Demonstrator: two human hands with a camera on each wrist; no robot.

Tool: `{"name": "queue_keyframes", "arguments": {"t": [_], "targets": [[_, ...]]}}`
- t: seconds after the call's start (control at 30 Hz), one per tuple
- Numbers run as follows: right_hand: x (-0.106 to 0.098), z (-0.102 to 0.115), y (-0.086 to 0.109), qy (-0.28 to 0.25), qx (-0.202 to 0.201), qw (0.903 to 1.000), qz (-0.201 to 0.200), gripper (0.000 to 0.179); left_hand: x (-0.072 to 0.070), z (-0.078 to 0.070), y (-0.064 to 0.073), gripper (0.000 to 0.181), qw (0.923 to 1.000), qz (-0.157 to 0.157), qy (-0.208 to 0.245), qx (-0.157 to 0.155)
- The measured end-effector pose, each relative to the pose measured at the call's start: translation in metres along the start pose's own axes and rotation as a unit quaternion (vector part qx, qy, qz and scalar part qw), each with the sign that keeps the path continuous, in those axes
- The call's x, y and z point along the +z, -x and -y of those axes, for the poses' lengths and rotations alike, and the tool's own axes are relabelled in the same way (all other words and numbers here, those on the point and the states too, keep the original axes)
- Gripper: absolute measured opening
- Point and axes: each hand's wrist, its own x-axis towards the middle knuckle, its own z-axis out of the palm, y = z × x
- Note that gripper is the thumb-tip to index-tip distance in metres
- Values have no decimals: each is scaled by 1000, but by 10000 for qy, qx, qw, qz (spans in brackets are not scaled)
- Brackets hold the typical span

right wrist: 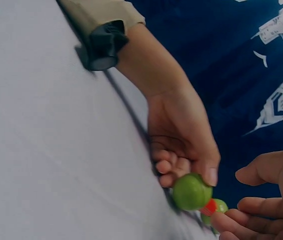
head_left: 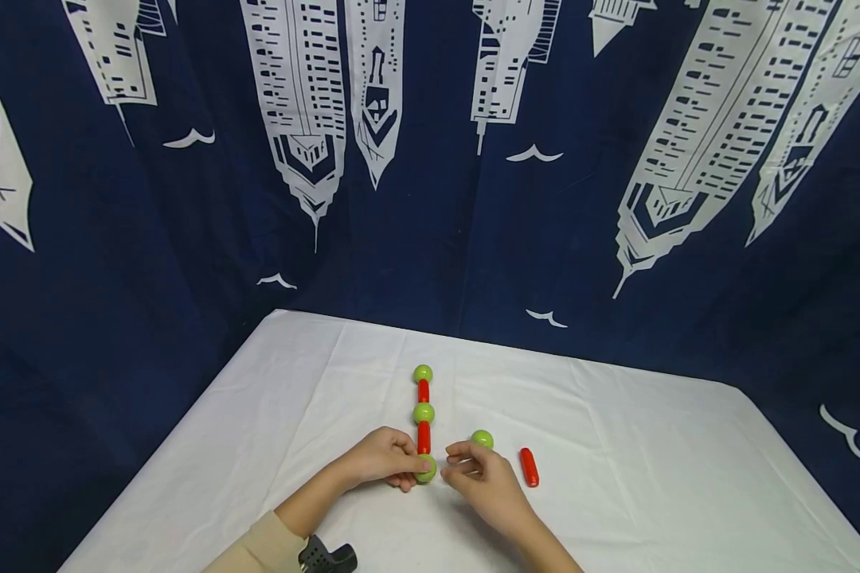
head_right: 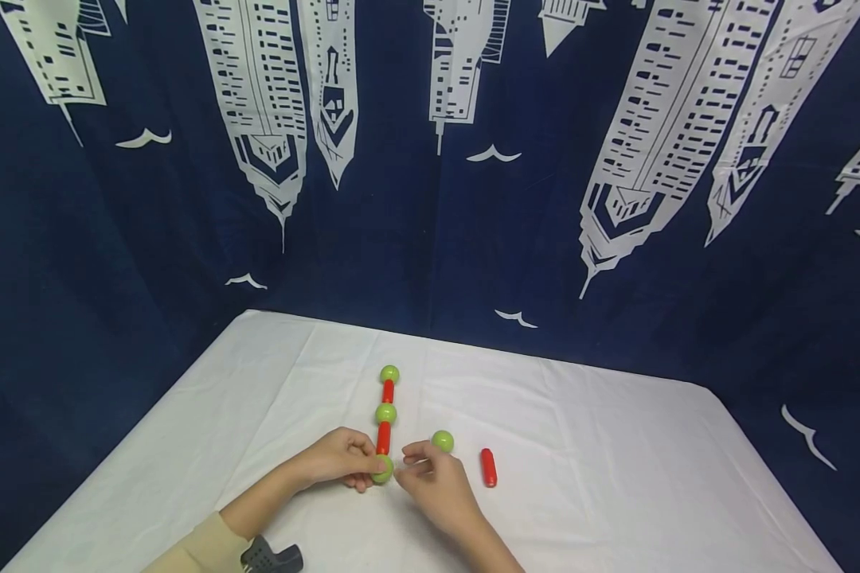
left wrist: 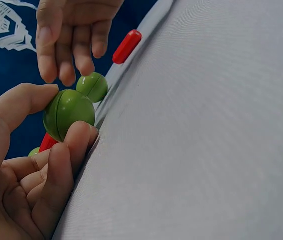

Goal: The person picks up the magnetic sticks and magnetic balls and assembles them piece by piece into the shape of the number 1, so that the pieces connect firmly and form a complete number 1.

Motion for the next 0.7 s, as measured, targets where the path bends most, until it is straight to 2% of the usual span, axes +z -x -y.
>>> {"name": "queue_keyframes", "arguments": {"t": [0.33, 0.5, 0.7], "targets": [[-27, 1, -6, 43, 258, 9970, -731, 20, 0, 0, 0, 24, 10000, -26, -34, -34], [-36, -3, -9, -70, 374, 9955, -869, 17, 0, 0, 0, 24, 10000, -10, -28, -29], [-47, -5, -9, -103, 410, 9941, -998, 22, 0, 0, 0, 23, 10000, 5, -31, -18]]}}
